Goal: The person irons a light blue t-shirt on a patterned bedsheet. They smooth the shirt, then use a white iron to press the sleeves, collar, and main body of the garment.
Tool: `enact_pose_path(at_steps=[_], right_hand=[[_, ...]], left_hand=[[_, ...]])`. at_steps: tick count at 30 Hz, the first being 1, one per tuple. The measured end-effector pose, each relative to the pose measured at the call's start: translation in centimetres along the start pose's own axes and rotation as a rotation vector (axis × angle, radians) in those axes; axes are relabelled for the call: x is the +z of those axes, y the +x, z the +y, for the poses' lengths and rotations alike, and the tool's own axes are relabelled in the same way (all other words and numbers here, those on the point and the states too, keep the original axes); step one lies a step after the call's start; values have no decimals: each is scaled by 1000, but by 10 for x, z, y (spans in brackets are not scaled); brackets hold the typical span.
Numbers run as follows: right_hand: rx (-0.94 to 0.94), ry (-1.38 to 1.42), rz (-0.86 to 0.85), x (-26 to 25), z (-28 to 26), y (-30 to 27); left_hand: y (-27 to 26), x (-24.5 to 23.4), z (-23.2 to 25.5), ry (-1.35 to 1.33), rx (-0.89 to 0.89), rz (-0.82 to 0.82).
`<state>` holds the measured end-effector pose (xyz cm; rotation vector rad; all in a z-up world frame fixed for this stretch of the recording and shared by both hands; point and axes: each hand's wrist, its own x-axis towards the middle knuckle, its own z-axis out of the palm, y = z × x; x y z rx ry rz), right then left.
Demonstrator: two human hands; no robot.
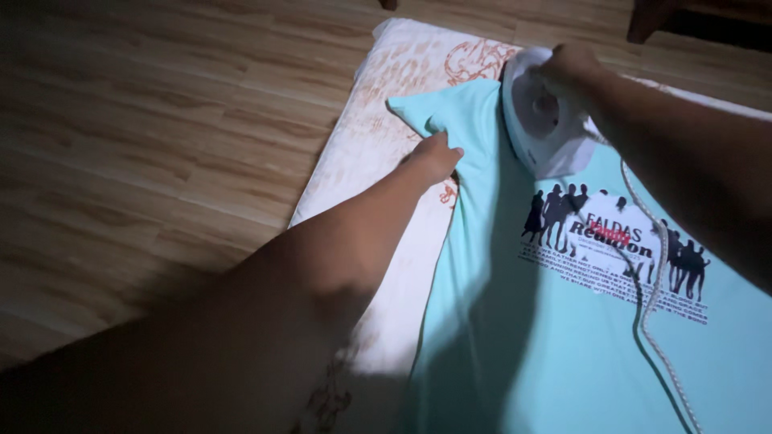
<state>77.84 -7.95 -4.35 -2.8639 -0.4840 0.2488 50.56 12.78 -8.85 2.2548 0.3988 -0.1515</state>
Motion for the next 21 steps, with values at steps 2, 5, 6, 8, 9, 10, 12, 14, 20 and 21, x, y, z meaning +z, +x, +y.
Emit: enact_pose_path(at_steps=[2, 5, 6, 8, 9, 10, 12, 14, 20, 21], right_hand=[[-17, -63, 25, 4, 12, -10], [-56, -90, 37, 5, 50, -56], [-4, -59, 28, 8, 67, -81], [79, -12, 17, -8, 75, -153], [120, 7, 38, -20, 70, -188], [161, 27, 59, -36, 61, -217], [359, 255, -7, -59, 38, -257], [415, 336, -14, -74, 22, -268], [189, 109, 49, -57, 49, -208], [153, 57, 57, -53, 56, -191]], left_hand=[[5, 2, -1, 36, 21, 13], [4, 3, -5, -53, -13, -26], [3, 3, -4, -35, -8, -21], [3, 2, -1, 5, 3, -5], [0, 0, 0, -5, -1, -7], [-3, -1, 1, -15, -5, -8], [-11, -5, 5, -53, -19, -17], [-19, -10, 11, -108, -43, -28], [-24, -13, 22, 79, -74, -15], [-23, -12, 22, 55, -81, -17]])
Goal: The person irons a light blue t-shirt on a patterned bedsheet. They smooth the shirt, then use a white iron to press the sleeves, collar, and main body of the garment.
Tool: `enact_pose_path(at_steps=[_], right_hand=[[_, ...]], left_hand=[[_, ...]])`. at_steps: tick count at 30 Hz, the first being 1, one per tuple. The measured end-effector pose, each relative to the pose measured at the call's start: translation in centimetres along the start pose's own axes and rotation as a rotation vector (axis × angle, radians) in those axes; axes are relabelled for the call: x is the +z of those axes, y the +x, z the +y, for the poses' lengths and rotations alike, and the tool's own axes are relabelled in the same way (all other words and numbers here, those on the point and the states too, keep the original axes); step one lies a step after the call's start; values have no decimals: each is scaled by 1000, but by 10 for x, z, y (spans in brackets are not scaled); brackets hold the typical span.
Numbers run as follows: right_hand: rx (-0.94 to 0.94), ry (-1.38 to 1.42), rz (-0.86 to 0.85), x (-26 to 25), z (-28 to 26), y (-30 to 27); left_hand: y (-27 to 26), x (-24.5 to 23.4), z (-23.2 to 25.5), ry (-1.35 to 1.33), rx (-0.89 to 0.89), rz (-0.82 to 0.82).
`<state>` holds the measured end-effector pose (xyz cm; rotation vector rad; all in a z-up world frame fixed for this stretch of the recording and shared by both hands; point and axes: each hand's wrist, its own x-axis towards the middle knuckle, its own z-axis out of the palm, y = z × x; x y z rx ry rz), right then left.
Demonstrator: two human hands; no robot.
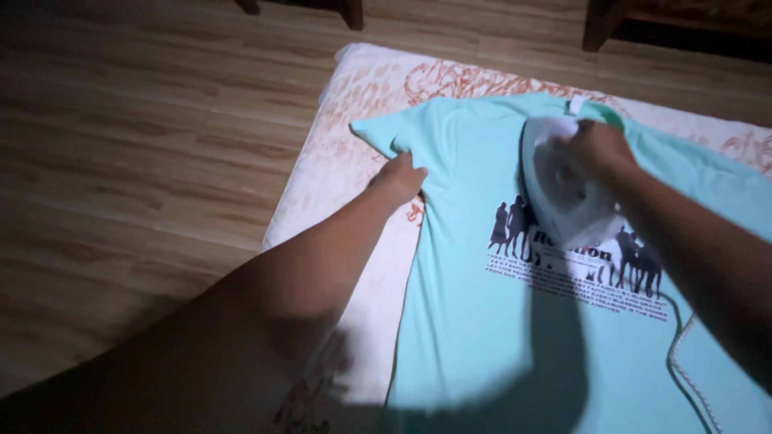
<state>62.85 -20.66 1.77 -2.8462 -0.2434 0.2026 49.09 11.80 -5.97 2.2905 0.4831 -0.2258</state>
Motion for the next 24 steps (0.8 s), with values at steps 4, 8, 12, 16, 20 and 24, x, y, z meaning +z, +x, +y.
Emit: enact_pose_path(at_steps=[4, 8, 12, 16, 20, 24], right_hand=[[-65, 11, 64, -2, -5, 52], [245, 322, -68, -35, -42, 45], [176, 335, -10, -39, -32, 51], [142, 36, -60, -2, 15, 113], [-76, -167, -21, 23, 79, 65], [111, 30, -62, -10, 80, -49]], left_hand=[[8, 2, -5, -7, 18, -8], [13, 5, -5, 23, 18, -2], [10, 6, -7, -89, -7, 13], [21, 14, -15, -129, 25, 14], [29, 20, -25, -222, 84, -5], [28, 20, -27, -282, 105, -30]])
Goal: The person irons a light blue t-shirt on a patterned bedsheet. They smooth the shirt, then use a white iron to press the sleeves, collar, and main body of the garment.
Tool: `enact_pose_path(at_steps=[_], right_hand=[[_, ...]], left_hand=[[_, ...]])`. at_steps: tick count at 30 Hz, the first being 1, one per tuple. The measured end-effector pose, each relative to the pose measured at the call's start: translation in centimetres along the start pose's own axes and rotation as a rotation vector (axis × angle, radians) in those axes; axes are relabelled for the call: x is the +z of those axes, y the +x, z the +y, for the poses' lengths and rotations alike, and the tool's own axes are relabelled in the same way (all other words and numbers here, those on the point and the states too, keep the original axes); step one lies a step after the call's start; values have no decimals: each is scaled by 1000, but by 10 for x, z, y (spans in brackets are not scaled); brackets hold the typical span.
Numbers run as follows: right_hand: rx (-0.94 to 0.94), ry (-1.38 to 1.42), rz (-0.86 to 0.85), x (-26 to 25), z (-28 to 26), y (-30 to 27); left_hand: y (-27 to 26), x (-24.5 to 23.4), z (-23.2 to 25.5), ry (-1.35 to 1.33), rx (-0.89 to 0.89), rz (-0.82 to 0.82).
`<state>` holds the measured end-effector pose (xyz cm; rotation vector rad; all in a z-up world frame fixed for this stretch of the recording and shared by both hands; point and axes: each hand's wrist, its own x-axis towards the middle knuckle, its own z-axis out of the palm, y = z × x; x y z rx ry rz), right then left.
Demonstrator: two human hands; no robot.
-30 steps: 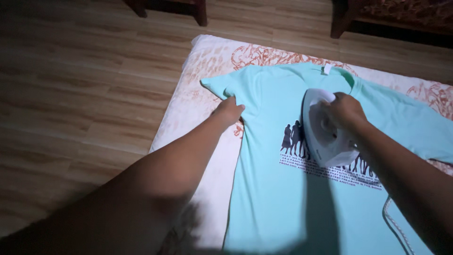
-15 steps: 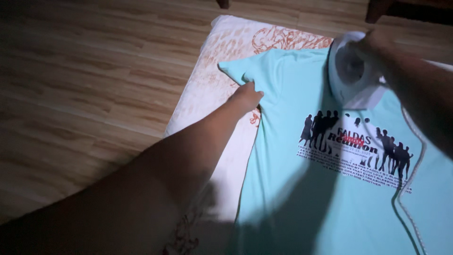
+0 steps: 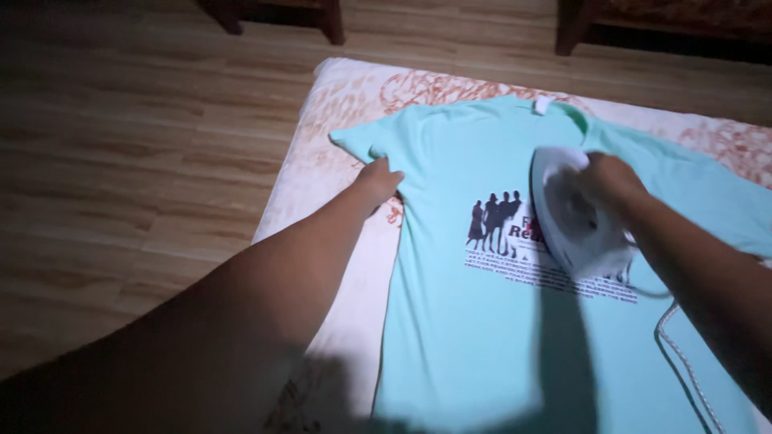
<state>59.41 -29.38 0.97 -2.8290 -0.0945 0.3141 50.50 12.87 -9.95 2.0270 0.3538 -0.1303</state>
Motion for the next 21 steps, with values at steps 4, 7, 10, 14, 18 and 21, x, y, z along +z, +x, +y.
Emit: enact_pose_path(at_steps=[4, 7, 10, 14, 18, 21], right_hand=[[182, 230, 8, -38, -2, -62], [207, 246, 64, -47, 17, -66], [158, 165, 88, -37, 41, -32], [207, 220, 0, -23, 71, 38], [-12, 111, 203, -16, 81, 117], [13, 199, 148, -25, 69, 136]], left_hand=[[0, -4, 6, 86, -10, 8], [-7, -4, 13, 107, -37, 23], [-13, -6, 19, 137, -33, 40], [-12, -5, 22, 268, -80, 74], [-13, -6, 19, 224, -36, 65], [-10, -7, 15, 243, -38, 73]])
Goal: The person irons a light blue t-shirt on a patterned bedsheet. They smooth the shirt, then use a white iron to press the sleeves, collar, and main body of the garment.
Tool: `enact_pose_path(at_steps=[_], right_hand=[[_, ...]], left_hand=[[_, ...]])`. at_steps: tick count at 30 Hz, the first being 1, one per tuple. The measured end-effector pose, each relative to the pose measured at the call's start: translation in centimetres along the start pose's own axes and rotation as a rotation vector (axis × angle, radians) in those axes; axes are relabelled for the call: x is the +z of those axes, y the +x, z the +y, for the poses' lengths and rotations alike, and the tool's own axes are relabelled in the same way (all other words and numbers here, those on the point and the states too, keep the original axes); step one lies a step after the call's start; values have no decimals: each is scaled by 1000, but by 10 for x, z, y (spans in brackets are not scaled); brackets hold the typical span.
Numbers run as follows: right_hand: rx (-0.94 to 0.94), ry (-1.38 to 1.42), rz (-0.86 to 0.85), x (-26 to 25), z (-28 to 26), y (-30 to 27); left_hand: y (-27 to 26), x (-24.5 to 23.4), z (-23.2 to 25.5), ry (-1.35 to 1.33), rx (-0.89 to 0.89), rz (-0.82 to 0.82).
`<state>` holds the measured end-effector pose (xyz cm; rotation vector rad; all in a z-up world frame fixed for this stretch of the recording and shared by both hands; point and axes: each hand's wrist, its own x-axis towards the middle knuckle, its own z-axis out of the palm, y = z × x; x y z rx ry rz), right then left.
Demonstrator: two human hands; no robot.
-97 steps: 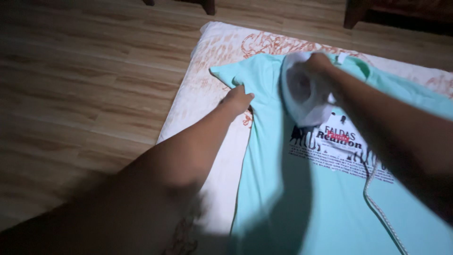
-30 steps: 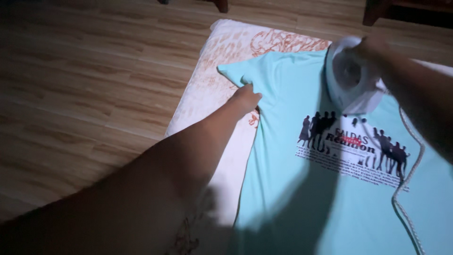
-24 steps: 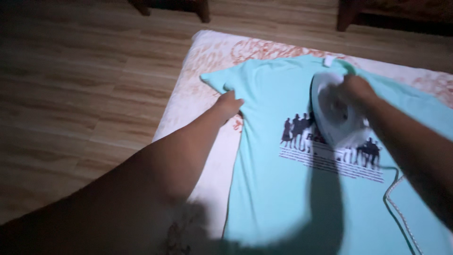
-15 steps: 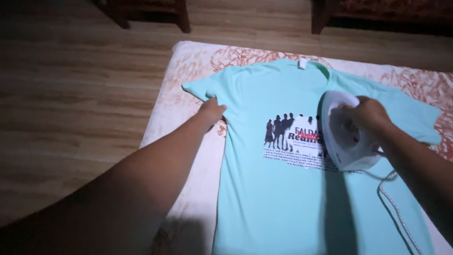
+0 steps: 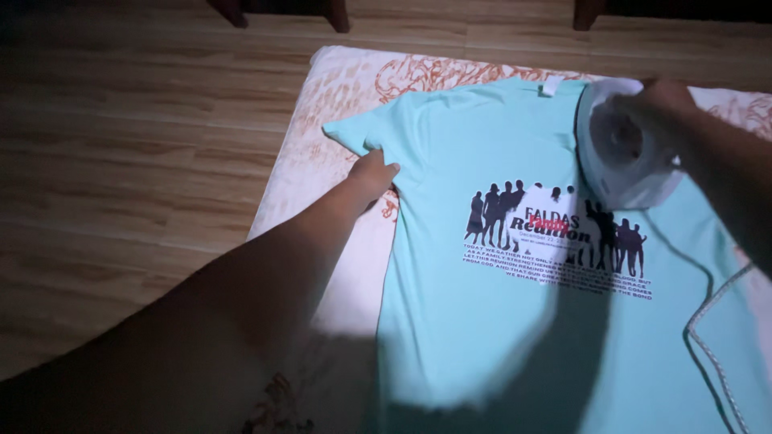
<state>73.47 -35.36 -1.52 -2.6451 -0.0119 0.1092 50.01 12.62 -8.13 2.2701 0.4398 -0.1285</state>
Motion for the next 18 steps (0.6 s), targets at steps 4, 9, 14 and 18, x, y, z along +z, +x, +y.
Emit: enact_pose_path(at_steps=[4, 9, 14, 18], right_hand=[[83, 116, -104, -6, -21, -5], [90, -117, -170, -1, 3, -38], [-72, -262, -153, 3, 28, -149], [25, 147, -194, -13, -15, -275]], left_hand=[[5, 6, -2, -17, 0, 17], [6, 1, -3, 42, 20, 11], [1, 2, -4, -95, 27, 2], [-3, 0, 8, -22, -16, -9]])
